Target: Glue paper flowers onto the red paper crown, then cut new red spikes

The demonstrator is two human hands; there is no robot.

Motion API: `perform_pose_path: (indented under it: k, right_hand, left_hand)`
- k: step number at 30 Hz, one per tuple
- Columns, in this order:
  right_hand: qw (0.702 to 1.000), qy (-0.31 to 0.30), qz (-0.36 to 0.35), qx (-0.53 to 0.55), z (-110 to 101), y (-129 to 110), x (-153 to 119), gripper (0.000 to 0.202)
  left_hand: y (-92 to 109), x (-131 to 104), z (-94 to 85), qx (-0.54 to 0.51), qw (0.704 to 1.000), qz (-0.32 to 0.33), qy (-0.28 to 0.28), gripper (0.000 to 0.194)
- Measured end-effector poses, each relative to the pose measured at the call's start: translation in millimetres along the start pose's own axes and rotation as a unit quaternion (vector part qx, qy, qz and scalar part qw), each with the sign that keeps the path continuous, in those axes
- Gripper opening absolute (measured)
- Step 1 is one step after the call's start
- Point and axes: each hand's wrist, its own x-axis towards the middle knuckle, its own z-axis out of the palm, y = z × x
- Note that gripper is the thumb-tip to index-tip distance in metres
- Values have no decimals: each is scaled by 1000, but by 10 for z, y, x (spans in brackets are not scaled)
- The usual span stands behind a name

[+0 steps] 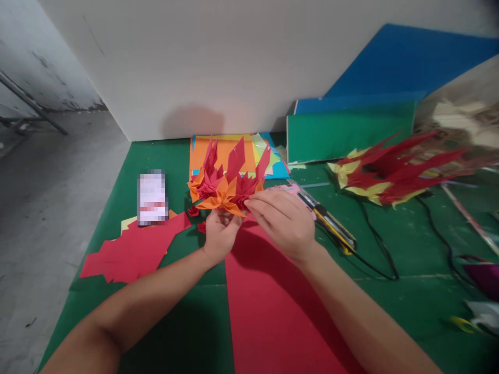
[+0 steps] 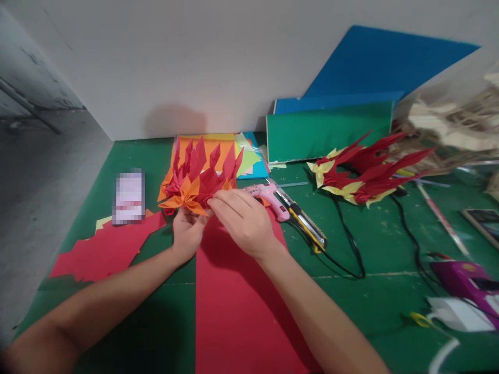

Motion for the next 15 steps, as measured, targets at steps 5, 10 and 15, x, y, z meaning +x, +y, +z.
perform_pose_path:
  k: [5,10,15]
  right_hand:
    - [1000,0,-7,1,-13,-4,16,18]
    - [1000,-4,-4,4,-6,-4,15,19]
    - [998,14,43,42,-42,32,42,22]
  left_hand:
    - [-4,-6,-17,3,1000,4,-6,32]
    - [-29,-4,-14,-11,1000,2,-2,34]
    - [-35,32,-15,-40,999,10,29,35]
